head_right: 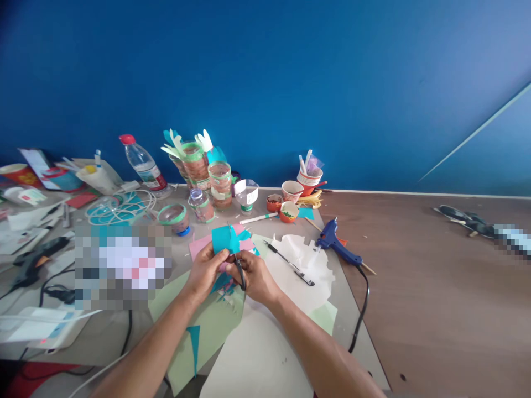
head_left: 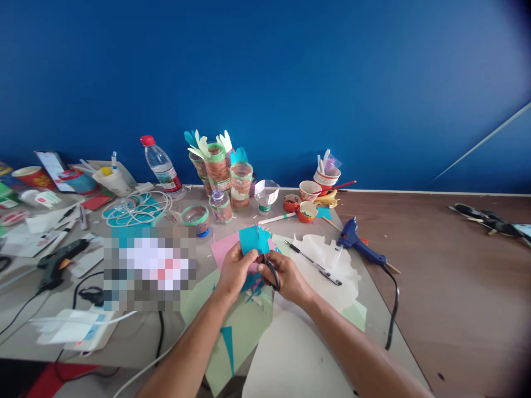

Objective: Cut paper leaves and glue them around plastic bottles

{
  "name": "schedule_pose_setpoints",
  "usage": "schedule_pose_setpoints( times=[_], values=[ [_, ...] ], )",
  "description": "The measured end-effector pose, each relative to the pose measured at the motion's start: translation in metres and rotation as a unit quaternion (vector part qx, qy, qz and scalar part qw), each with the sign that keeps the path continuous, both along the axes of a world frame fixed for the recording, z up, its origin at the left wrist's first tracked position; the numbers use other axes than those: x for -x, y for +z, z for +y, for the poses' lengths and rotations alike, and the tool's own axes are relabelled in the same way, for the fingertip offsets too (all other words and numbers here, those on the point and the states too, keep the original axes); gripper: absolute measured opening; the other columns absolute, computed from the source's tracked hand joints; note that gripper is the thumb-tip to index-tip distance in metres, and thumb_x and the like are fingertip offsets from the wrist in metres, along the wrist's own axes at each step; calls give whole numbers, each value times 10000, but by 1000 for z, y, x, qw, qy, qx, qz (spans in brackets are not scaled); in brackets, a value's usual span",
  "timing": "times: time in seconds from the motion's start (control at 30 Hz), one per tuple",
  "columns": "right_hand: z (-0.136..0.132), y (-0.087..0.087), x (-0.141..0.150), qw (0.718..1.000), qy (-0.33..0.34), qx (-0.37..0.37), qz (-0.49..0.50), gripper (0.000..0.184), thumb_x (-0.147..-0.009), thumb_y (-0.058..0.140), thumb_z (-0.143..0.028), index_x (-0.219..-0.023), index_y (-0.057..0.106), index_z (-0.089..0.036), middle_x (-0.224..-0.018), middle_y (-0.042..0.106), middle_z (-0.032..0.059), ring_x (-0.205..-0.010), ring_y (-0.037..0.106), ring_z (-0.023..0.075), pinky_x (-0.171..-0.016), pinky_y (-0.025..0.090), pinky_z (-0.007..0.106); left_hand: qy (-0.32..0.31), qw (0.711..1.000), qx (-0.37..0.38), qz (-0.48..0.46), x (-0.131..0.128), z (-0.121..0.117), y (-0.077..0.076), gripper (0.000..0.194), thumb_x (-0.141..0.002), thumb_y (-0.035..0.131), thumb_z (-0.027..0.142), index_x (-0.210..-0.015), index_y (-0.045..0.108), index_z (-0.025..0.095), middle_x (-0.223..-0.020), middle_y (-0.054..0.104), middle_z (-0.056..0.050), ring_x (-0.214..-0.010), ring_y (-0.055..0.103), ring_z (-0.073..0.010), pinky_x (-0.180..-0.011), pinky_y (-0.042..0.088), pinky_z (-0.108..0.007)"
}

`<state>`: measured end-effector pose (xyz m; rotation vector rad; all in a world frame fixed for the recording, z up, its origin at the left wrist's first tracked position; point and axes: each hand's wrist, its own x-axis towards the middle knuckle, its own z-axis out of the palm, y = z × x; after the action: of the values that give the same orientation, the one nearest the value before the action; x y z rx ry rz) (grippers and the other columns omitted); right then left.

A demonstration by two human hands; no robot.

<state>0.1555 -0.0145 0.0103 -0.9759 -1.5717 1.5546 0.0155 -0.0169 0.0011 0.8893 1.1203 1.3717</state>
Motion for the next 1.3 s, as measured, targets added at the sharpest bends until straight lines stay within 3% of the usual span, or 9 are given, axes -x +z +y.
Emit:
schedule_pose_setpoints(
  times=[0.3, 0.8, 0.97, 1.3],
  values=[
    [0, 5, -1, 1000, -11, -2, -24, 494, -727, 576, -681, -775, 499, -196, -536, 452, -45, -492, 429, 101, -477, 370, 239, 65, 998, -4, 8, 8, 4, -7, 248, -667, 721, 379, -702, 593, 169, -638, 589, 27, -623, 533, -115, -639, 409, -241],
    [-1, -5, 3, 999, -31, 13, 14, 509, -706, 617, -660, -817, 527, -172, -552, 460, -43, -493, 415, 96, -469, 360, 236, 12, 1000, 9, 13, 4, 3, -12, 247, -700, 705, 369, -831, 634, 172, -732, 645, 0, -690, 559, -142, -687, 435, -263],
    [-1, -4, 1, 999, -32, 0, 0, 454, -727, 626, -619, -782, 522, -179, -532, 457, -47, -488, 407, 93, -470, 342, 232, 53, 998, 9, 16, 7, 4, -9, 241, -674, 718, 375, -701, 591, 173, -622, 581, 31, -615, 518, -114, -627, 400, -233],
    [-3, -4, 2, 999, -32, -6, -19, 420, -755, 611, -581, -800, 532, -170, -530, 449, -49, -488, 416, 93, -474, 338, 231, 97, 995, -2, 12, 13, 8, -10, 248, -669, 724, 380, -689, 595, 170, -634, 602, 18, -615, 535, -116, -648, 417, -242]
  ],
)
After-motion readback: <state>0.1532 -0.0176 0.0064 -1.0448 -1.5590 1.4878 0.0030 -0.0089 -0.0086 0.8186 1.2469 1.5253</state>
